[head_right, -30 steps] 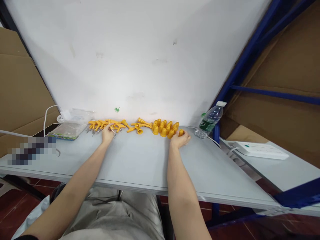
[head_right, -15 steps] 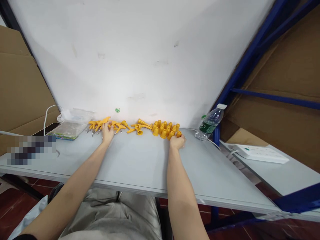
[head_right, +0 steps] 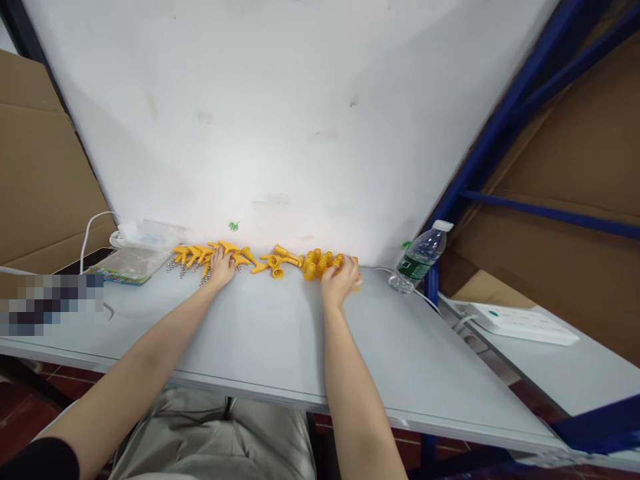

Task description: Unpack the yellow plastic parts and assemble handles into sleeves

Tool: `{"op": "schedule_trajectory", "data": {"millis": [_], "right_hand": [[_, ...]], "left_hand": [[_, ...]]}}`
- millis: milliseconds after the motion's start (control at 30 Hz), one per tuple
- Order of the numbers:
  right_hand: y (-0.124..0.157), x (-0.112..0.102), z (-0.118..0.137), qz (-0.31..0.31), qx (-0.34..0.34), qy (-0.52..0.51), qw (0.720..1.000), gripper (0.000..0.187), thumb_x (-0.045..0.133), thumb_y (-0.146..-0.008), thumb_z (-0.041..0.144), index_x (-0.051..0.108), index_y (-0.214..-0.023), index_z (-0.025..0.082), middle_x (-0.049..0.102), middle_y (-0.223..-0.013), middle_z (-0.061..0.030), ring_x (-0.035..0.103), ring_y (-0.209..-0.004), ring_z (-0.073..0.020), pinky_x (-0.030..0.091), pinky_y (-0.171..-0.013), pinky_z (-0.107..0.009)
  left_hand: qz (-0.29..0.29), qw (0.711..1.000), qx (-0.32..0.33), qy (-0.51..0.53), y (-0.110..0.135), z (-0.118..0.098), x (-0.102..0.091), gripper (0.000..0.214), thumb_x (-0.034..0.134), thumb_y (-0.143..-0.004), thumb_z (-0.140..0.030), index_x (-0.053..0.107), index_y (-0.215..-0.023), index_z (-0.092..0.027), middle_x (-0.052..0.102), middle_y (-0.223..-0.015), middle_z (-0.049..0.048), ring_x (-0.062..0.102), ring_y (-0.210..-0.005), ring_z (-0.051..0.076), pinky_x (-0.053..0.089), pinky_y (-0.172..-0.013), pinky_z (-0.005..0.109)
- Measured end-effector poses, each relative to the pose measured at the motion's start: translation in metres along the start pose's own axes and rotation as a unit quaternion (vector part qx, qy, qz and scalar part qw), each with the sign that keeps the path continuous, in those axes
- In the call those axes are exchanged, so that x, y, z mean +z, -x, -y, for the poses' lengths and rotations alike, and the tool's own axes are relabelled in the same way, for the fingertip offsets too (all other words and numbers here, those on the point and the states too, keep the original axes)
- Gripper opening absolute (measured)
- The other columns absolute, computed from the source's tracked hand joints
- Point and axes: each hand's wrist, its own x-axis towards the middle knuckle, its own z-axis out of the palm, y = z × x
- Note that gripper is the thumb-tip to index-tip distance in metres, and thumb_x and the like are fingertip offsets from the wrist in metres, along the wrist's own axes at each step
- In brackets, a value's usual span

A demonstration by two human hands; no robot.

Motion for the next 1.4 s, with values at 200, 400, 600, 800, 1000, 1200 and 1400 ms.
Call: {"op": "schedule_trajectory", "data": {"millis": [200, 400, 600, 800, 1000, 1200, 1400], "right_hand": [[0.011, 0.007, 0.021, 0.077, -0.102, -0.011, 0.992, 0.038, 0.037, -0.081, 0.017, 0.053, -0.115, 0.019, 0.058, -0.121, -0.0141, 0.052, -0.117, -0.0268, 0.037, -0.094, -0.047], [0.016, 0.009, 0.025, 0.123, -0.118, -0.021, 0.985, 0.037, 0.036, -0.082, 0.016, 0.055, -0.115, 0.018, 0.058, -0.122, -0.0152, 0.051, -0.118, -0.0265, 0.036, -0.096, -0.046], [0.017, 0.009, 0.024, 0.141, -0.12, -0.026, 0.982, 0.036, 0.036, -0.083, 0.016, 0.055, -0.113, 0.019, 0.058, -0.122, -0.015, 0.05, -0.12, -0.0266, 0.036, -0.097, -0.045], [0.019, 0.013, 0.021, 0.132, -0.169, -0.054, 0.975, 0.035, 0.037, -0.083, 0.016, 0.056, -0.112, 0.019, 0.059, -0.118, -0.0138, 0.053, -0.116, -0.0248, 0.038, -0.098, -0.044], [0.02, 0.02, 0.015, 0.101, -0.203, -0.08, 0.971, 0.033, 0.041, -0.082, 0.015, 0.057, -0.11, 0.019, 0.061, -0.115, -0.0125, 0.055, -0.113, -0.0251, 0.043, -0.092, -0.044], [0.021, 0.019, 0.016, 0.098, -0.214, -0.075, 0.969, 0.031, 0.039, -0.084, 0.015, 0.057, -0.108, 0.019, 0.061, -0.113, -0.0125, 0.056, -0.112, -0.0246, 0.043, -0.091, -0.043], [0.022, 0.014, 0.031, 0.116, -0.214, -0.075, 0.967, 0.034, 0.037, -0.086, 0.016, 0.057, -0.114, 0.018, 0.061, -0.117, -0.014, 0.054, -0.114, -0.0259, 0.042, -0.093, -0.044]], "left_hand": [[-0.049, 0.998, -0.002, 0.027, -0.005, -0.01, 0.006, 0.034, 0.049, -0.081, -0.016, 0.061, -0.113, -0.015, 0.033, -0.153, 0.0167, 0.025, -0.145, 0.032, 0.021, -0.117, 0.054], [0.038, 0.997, 0.019, -0.061, -0.009, -0.031, -0.004, 0.036, 0.047, -0.084, -0.016, 0.06, -0.117, -0.015, 0.045, -0.145, 0.0187, 0.028, -0.143, 0.032, 0.012, -0.117, 0.057], [0.135, 0.968, 0.172, -0.125, 0.003, -0.063, 0.001, 0.039, 0.048, -0.08, -0.014, 0.063, -0.116, -0.018, 0.066, -0.116, 0.016, 0.054, -0.119, 0.03, 0.02, -0.114, 0.055], [0.238, 0.957, 0.086, -0.139, 0.006, -0.077, 0.009, 0.039, 0.057, -0.076, -0.017, 0.064, -0.114, -0.02, 0.059, -0.126, 0.0183, 0.045, -0.128, 0.037, 0.016, -0.11, 0.063], [0.286, 0.936, 0.027, -0.205, 0.0, -0.084, 0.003, 0.039, 0.054, -0.084, -0.04, 0.059, -0.111, -0.013, 0.054, -0.131, 0.0225, 0.042, -0.13, 0.036, 0.02, -0.11, 0.055], [0.189, 0.98, 0.009, -0.058, -0.007, -0.07, 0.001, 0.02, 0.057, -0.086, -0.034, 0.059, -0.097, -0.018, 0.065, -0.109, 0.0125, 0.055, -0.112, 0.028, 0.029, -0.105, 0.05], [0.066, 0.976, 0.024, 0.205, -0.004, -0.057, -0.016, 0.018, 0.049, -0.09, -0.027, 0.057, -0.105, -0.019, 0.063, -0.095, 0.0057, 0.06, -0.088, 0.016, 0.048, -0.085, 0.031]]}}
